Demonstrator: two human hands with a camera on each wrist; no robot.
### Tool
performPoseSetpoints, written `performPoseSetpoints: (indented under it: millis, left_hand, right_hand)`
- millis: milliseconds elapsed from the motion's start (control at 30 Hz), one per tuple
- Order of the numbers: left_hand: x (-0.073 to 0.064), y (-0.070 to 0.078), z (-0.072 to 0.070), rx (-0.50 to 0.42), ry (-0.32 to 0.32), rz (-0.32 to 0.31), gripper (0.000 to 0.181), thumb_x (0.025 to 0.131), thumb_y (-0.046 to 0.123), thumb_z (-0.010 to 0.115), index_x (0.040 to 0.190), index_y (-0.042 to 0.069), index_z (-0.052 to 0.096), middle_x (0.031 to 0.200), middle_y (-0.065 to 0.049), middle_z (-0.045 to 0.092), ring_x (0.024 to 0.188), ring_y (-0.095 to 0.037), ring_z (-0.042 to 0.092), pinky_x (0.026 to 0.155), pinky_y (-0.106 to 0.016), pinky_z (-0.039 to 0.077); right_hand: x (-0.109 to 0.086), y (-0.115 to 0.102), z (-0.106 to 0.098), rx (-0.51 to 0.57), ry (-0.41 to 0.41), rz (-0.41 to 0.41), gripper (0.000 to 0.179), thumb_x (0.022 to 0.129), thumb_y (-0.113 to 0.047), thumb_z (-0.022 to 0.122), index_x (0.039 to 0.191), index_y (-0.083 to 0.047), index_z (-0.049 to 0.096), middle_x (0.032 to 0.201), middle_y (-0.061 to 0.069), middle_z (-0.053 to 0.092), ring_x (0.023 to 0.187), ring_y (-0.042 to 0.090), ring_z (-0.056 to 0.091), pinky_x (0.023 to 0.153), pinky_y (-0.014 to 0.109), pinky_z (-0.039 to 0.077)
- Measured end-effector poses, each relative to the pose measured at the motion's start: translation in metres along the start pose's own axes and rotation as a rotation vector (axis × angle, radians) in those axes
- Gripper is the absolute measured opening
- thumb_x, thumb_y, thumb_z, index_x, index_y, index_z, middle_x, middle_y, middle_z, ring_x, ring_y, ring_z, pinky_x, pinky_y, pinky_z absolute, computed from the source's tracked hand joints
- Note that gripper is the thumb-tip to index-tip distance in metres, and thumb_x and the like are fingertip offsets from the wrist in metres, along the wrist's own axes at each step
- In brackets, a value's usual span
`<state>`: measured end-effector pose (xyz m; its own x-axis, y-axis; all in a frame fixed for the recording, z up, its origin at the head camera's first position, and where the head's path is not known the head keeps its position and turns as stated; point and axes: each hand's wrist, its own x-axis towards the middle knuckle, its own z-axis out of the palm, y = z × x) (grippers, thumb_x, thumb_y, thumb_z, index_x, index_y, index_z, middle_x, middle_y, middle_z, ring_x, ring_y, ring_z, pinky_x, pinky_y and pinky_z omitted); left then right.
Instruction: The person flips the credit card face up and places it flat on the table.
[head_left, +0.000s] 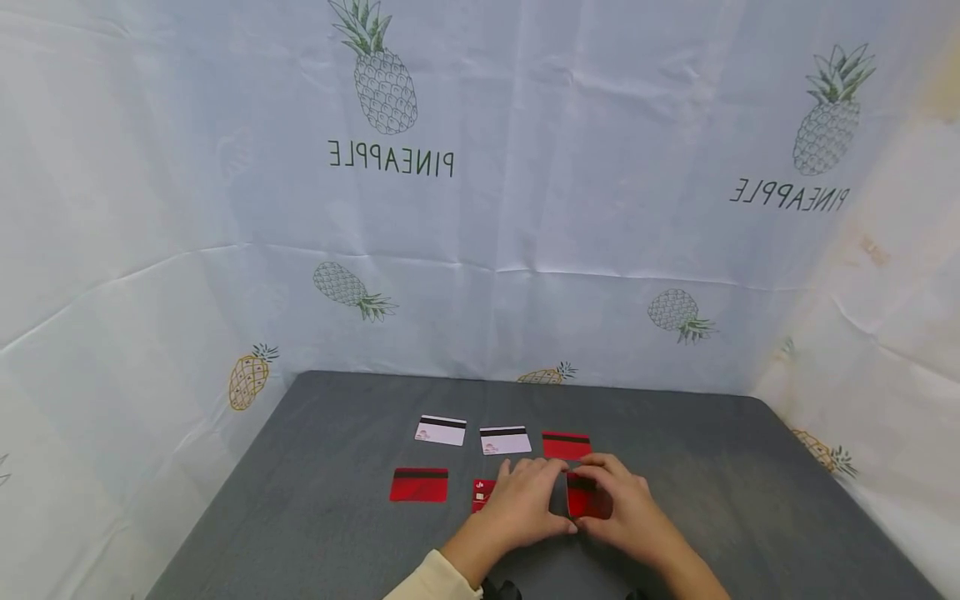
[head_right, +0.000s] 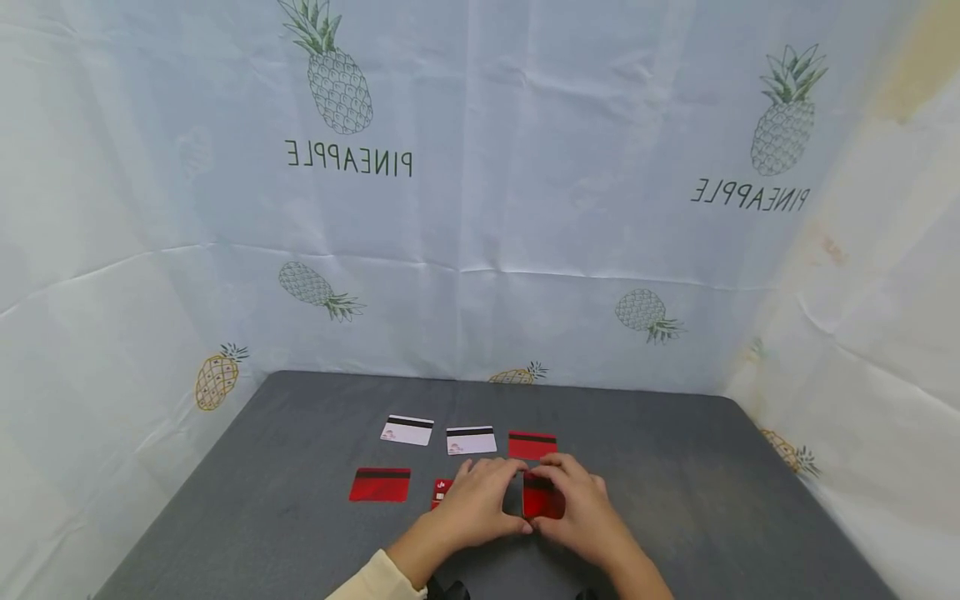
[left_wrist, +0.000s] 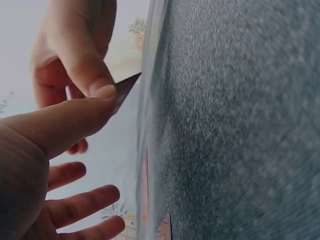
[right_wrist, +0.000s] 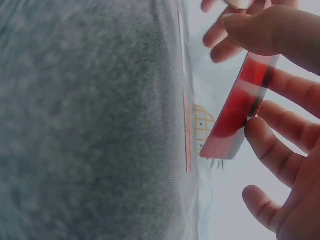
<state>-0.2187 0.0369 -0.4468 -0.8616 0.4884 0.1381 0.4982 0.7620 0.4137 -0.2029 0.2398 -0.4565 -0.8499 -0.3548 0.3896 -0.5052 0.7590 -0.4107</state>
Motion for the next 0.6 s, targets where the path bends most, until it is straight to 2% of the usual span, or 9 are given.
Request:
performPoseSetpoints:
  millis: [100, 233, 400, 500, 600]
  left_hand:
    - [0.0001, -0.0010, 0.0007, 0.005, -0.004, -0.001, 0.071, 0.071, 0.049, 0.085, 0.132, 0.029, 0.054, 0.127, 0.007, 0.062, 0.120, -0.022, 0.055, 0.105, -0.065, 0.036]
    - [0.0001, -0.0009, 0.0013, 0.018, 0.003, 0.011, 0.071, 0.071, 0.048, 0.085, 0.132, 0.027, 0.055, 0.126, 0.006, 0.062, 0.119, -0.023, 0.055, 0.105, -0.065, 0.035]
    - [-0.0003, -0.0018, 0.0022, 0.005, 0.003, 0.011, 0.072, 0.071, 0.049, 0.085, 0.132, 0.028, 0.055, 0.126, 0.007, 0.062, 0.120, -0.023, 0.055, 0.105, -0.066, 0.035]
    - [-0.0005, -0.0033, 0.0024, -0.014, -0.002, 0.008, 0.070, 0.071, 0.049, 0.085, 0.131, 0.028, 0.055, 0.125, 0.008, 0.062, 0.120, -0.022, 0.055, 0.106, -0.067, 0.034]
    - [-0.0003, -0.0041, 0.0025, -0.026, -0.002, 0.005, 0.066, 0.072, 0.046, 0.085, 0.129, 0.028, 0.057, 0.124, 0.008, 0.063, 0.119, -0.021, 0.055, 0.106, -0.068, 0.033]
  right_hand:
    - [0.0000, 0.0000, -0.0022, 0.081, 0.023, -0.035, 0.058, 0.067, -0.016, 0.090, 0.120, -0.018, 0.066, 0.128, -0.001, 0.057, 0.096, 0.008, 0.060, 0.081, 0.042, 0.046]
    - [-0.0007, 0.0004, -0.0037, 0.252, 0.009, -0.049, 0.059, 0.070, -0.012, 0.088, 0.123, -0.011, 0.064, 0.131, 0.003, 0.055, 0.094, 0.009, 0.064, 0.080, 0.034, 0.056]
    - [-0.0010, 0.0004, -0.0057, 0.450, -0.047, -0.003, 0.056, 0.077, -0.015, 0.085, 0.127, -0.012, 0.059, 0.132, 0.005, 0.055, 0.103, 0.006, 0.062, 0.089, 0.037, 0.055]
    - [-0.0003, -0.0003, -0.0074, 0.532, -0.077, 0.036, 0.057, 0.079, -0.016, 0.083, 0.129, -0.012, 0.056, 0.131, 0.007, 0.056, 0.110, 0.006, 0.060, 0.093, 0.030, 0.053]
    - [0.0002, -0.0002, -0.0086, 0.565, -0.099, 0.084, 0.059, 0.079, -0.014, 0.082, 0.130, -0.013, 0.054, 0.132, 0.010, 0.056, 0.111, 0.006, 0.060, 0.093, 0.023, 0.051]
